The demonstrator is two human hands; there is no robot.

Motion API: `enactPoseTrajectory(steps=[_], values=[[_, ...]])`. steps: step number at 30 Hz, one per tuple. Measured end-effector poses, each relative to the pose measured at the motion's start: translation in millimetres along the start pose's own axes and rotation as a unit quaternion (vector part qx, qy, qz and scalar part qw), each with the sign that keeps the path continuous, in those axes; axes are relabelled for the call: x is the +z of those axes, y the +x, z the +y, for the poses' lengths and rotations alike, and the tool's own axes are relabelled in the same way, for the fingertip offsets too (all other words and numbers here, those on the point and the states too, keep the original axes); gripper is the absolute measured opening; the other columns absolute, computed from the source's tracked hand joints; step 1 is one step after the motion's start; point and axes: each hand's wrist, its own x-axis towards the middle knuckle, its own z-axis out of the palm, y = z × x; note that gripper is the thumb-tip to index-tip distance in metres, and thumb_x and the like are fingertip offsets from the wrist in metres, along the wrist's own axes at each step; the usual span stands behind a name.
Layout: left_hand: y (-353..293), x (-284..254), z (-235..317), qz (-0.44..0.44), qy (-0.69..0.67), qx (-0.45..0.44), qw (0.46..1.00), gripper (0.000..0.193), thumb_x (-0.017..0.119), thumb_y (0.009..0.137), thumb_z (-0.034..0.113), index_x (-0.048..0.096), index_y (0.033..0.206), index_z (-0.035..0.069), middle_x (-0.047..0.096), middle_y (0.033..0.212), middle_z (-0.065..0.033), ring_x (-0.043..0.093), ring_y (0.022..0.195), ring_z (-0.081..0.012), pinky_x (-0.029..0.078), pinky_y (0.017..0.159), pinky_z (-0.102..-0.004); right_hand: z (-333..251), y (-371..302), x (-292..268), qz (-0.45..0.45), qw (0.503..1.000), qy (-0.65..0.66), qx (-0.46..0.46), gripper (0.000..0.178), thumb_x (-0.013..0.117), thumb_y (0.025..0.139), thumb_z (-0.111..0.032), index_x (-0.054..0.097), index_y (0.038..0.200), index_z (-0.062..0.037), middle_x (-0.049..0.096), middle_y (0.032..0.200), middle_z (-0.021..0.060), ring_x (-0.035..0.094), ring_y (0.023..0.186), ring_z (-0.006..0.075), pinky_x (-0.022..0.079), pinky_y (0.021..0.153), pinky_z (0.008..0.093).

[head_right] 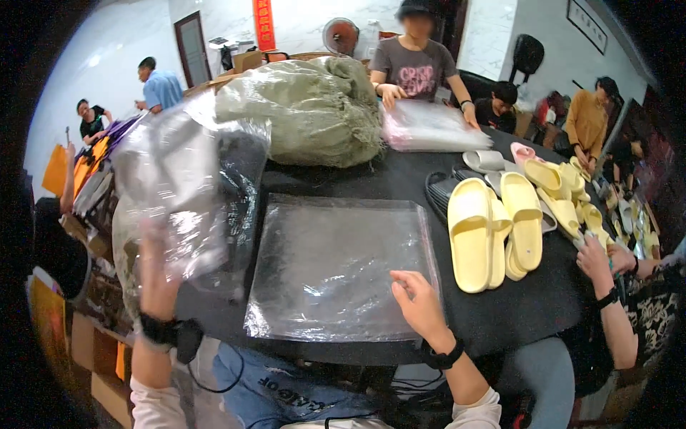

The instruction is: The recorder is packaging finished slippers into plastic bags at a shoe manufacturing facility.

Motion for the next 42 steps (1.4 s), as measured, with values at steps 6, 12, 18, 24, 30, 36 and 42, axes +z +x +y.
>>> enactPoseTrajectory(steps=[6,12,18,24,30,36,42], values=[[36.9,-27.2,-74.8,0.137,-0.185,-0.232,0.945,0.041,0.074,0.077,0.026,0.052,0.107,0.010,0.055,0.103,-0.0077,0.054,0.088,-0.0232,0.049,0.077,-0.0349,-12.9,-12.3,-11.3,0.038,0.997,-0.055,-0.048,0.025,0.057,0.083,-0.007,0.060,0.108,-0.0006,0.060,0.105,0.0126,0.061,0.087,0.0218,0.047,0.079,0.0315],[32.2,-50.5,-70.4,0.045,-0.099,-0.234,0.966,0.048,0.059,0.089,0.019,0.041,0.129,-0.001,0.060,0.102,-0.0079,0.059,0.094,-0.0194,0.049,0.082,-0.0281,11.9,-0.5,-58.4,-0.006,0.959,-0.280,-0.052,0.033,0.058,0.084,-0.022,0.058,0.113,-0.0052,0.052,0.122,0.0154,0.049,0.113,0.0326,0.039,0.095,0.0417],[34.6,-43.1,-73.1,-0.040,-0.009,-0.244,0.969,0.038,0.055,0.090,0.014,0.047,0.124,-0.001,0.061,0.103,-0.0086,0.061,0.090,-0.0173,0.050,0.073,-0.0250,58.9,29.0,-94.9,-0.082,0.831,-0.542,-0.092,0.037,0.058,0.081,-0.023,0.058,0.116,-0.0122,0.047,0.128,0.0164,0.048,0.109,0.0338,0.039,0.090,0.0441],[-8.0,-14.3,-65.5,-0.078,0.167,-0.224,0.957,0.038,0.055,0.090,0.018,0.049,0.122,-0.002,0.059,0.111,-0.0108,0.059,0.099,-0.0172,0.046,0.083,-0.0264,108.0,47.0,-145.3,-0.032,0.814,-0.578,-0.050,0.042,0.051,0.075,0.002,0.060,0.114,-0.0115,0.046,0.129,0.0174,0.050,0.098,0.0348,0.042,0.088,0.0405],[-54.2,-39.0,-47.0,0.111,0.293,0.017,0.950,0.023,0.065,0.082,0.015,0.056,0.098,0.001,0.049,0.072,0.0021,0.046,0.067,-0.0058,0.040,0.061,-0.0220,125.5,55.4,-154.0,-0.053,0.813,-0.580,-0.013,0.047,0.057,0.073,0.001,0.052,0.120,0.0011,0.037,0.137,0.0229,0.042,0.115,0.0392,0.035,0.100,0.0401],[-55.9,-56.1,-33.4,0.004,0.415,-0.057,0.908,0.043,0.070,0.077,0.024,0.055,0.109,-0.001,0.060,0.085,-0.0110,0.059,0.081,-0.0193,0.047,0.074,-0.0294,-17.0,8.6,-74.3,-0.115,0.923,-0.355,-0.097,0.036,0.060,0.079,-0.011,0.056,0.112,0.0016,0.049,0.127,0.0224,0.049,0.111,0.0372,0.038,0.096,0.0403],[-38.9,-31.2,-70.1,-0.099,0.642,0.060,0.758,0.078,0.072,0.071,0.044,0.044,0.125,-0.005,0.047,0.123,-0.0238,0.045,0.115,-0.0386,0.038,0.097,-0.0426,-68.4,-44.9,0.7,-0.188,0.919,-0.298,-0.178,0.033,0.064,0.076,-0.012,0.061,0.109,-0.0074,0.055,0.121,0.0134,0.055,0.102,0.0321,0.042,0.090,0.0420]])
